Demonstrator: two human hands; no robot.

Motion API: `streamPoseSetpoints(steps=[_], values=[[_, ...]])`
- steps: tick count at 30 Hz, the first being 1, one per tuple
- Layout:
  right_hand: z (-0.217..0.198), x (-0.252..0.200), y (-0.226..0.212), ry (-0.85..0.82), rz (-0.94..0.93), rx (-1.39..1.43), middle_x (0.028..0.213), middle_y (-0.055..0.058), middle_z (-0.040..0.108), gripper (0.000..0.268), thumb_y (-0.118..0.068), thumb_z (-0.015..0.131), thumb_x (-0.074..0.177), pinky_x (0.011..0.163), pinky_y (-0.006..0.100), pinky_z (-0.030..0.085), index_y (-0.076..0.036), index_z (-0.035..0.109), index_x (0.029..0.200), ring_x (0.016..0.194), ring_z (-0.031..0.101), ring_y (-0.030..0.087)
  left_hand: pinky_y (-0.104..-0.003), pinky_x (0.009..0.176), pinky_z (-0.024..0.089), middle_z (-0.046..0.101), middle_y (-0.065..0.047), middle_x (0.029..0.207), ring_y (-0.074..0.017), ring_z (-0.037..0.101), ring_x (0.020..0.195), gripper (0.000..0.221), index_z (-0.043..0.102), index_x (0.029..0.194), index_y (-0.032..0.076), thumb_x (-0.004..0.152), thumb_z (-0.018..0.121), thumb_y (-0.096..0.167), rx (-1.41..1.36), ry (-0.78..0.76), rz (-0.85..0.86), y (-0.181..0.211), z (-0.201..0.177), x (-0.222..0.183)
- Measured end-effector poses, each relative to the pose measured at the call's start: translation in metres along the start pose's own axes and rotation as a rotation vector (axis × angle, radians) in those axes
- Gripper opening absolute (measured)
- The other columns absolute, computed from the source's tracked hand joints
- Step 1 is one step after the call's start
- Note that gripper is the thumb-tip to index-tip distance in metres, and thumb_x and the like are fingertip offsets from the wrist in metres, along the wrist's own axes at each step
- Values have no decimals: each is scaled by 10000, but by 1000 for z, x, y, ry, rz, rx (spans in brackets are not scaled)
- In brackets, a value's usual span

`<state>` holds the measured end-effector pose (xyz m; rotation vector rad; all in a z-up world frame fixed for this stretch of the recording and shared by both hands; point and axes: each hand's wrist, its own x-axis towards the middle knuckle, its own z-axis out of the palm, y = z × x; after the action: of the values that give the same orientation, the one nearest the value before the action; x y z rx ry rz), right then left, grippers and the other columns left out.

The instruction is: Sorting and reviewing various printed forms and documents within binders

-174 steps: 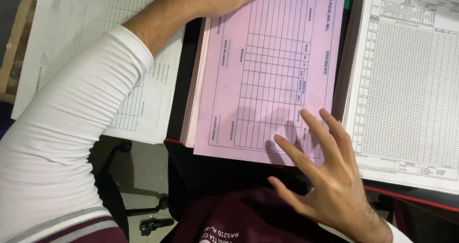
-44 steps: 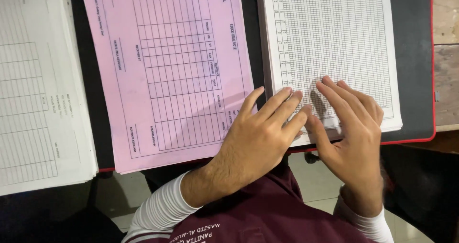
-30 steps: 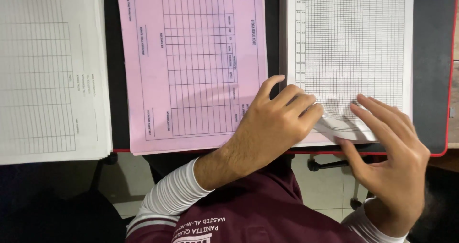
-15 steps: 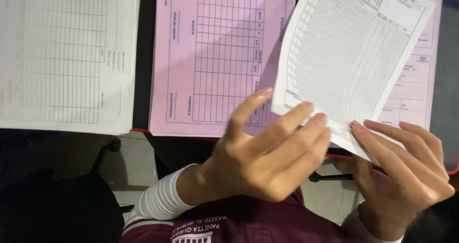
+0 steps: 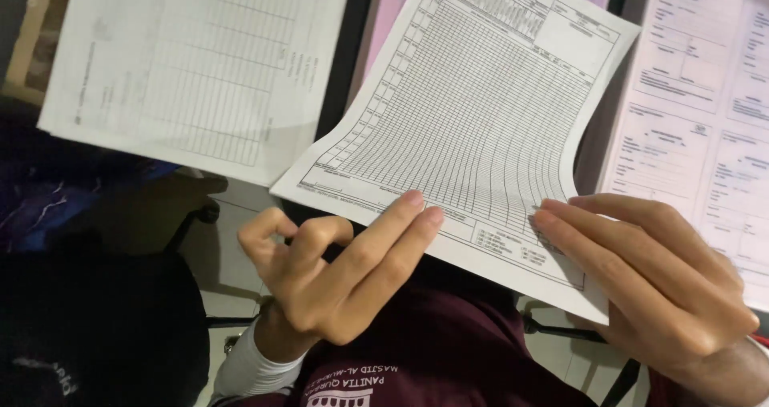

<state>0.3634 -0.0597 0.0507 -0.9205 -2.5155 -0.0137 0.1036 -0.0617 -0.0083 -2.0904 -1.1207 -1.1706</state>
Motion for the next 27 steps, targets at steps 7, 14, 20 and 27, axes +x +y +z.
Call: streamPoseSetpoints(steps=[7,14,20,27], values=[[47,38,21,-29,-194,-13,1112,140,784,256,70,762,921,808,383,592,-22,762,1160,902,700,323,-382,943,358,797,61,948,-83,614,657,74,798,880,192,909,865,205,74,50,-187,-44,-25,-39],[95,99,40,3,-333,-57,1083,103,825,109,-64,843,979,683,327,599,-78,805,1081,918,735,273,-429,958,409,787,-52,920,-192,645,744,129,789,869,131,944,796,26,232,137,-366,-79,-48,-58],[129,152,61,76,-405,-72,1020,102,825,129,22,911,975,692,328,599,-53,834,1045,890,735,260,-508,1031,504,768,-91,1053,-241,707,889,187,818,985,75,938,828,-106,207,104,-486,-100,-41,-81],[148,171,73,78,-373,-19,1039,87,813,106,26,904,1034,648,332,562,-27,813,1043,912,708,264,-493,1020,495,739,-75,1172,-248,687,916,375,802,1045,89,895,654,-221,148,37,-527,-112,-26,-93]])
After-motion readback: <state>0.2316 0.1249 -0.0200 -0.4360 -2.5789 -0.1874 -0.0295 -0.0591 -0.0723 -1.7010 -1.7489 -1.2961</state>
